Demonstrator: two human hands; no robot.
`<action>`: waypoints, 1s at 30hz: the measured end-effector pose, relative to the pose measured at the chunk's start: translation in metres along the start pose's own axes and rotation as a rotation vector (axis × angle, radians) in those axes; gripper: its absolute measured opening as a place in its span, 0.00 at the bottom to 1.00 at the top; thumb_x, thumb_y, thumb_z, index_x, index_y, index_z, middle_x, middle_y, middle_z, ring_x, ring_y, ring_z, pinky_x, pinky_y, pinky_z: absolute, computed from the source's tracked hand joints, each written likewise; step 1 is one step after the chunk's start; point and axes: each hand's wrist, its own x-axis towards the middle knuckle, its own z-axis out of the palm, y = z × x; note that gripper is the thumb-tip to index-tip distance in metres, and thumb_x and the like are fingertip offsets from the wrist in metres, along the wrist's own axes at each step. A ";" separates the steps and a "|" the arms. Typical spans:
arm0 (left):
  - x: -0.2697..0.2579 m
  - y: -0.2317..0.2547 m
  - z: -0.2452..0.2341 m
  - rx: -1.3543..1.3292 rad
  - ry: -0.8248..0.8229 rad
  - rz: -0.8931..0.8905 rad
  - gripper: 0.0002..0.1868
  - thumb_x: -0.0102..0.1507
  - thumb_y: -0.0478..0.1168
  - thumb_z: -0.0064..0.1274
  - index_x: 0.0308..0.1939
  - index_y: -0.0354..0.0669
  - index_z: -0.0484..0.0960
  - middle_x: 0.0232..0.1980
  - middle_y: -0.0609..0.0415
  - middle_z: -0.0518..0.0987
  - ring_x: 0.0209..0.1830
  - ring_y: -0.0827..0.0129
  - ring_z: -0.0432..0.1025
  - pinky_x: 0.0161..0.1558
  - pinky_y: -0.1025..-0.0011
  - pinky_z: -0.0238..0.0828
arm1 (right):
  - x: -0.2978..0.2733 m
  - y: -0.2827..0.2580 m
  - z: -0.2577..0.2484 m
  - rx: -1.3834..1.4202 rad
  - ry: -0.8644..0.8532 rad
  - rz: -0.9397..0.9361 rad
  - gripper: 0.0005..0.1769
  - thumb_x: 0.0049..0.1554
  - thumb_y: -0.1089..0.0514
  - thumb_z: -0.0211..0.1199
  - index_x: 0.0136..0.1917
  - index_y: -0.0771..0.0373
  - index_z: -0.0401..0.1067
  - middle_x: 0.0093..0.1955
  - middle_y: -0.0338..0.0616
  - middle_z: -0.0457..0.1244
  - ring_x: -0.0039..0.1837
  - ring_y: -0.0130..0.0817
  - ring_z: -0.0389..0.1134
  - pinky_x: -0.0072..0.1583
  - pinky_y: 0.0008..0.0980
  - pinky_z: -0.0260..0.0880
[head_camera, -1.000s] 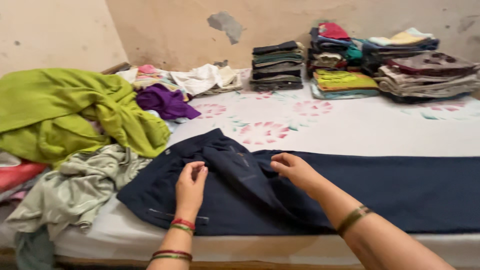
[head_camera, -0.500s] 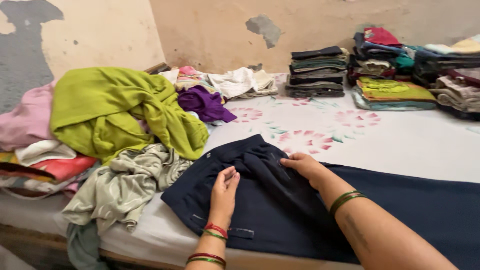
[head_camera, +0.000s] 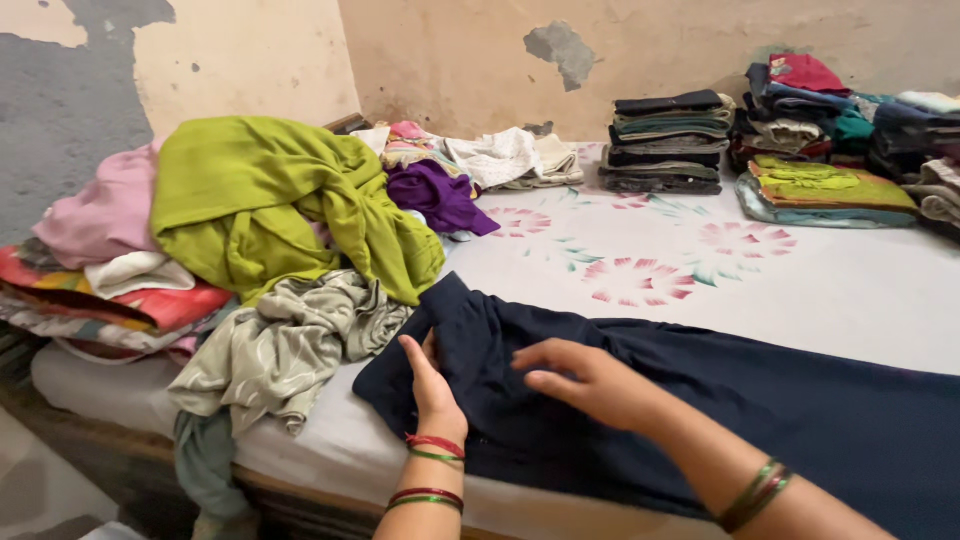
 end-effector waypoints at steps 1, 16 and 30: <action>-0.003 0.004 0.002 -0.053 0.032 -0.054 0.47 0.66 0.71 0.32 0.72 0.36 0.69 0.72 0.49 0.73 0.71 0.59 0.67 0.70 0.64 0.60 | -0.006 0.006 -0.003 0.007 0.034 0.062 0.20 0.60 0.47 0.60 0.62 0.56 0.75 0.64 0.39 0.70 0.66 0.30 0.69 0.66 0.32 0.66; -0.016 0.053 -0.048 0.448 0.087 0.332 0.36 0.60 0.35 0.59 0.70 0.39 0.62 0.51 0.48 0.82 0.46 0.69 0.77 0.48 0.70 0.74 | -0.083 0.061 -0.022 -0.100 0.302 0.273 0.15 0.56 0.55 0.66 0.56 0.57 0.78 0.51 0.37 0.71 0.51 0.27 0.72 0.55 0.29 0.72; 0.004 0.106 -0.088 1.088 0.201 0.140 0.26 0.60 0.47 0.59 0.62 0.47 0.75 0.44 0.55 0.81 0.29 0.67 0.76 0.29 0.64 0.73 | -0.083 0.014 0.006 -0.345 0.133 0.061 0.16 0.52 0.54 0.68 0.55 0.54 0.78 0.54 0.37 0.69 0.60 0.35 0.69 0.61 0.33 0.70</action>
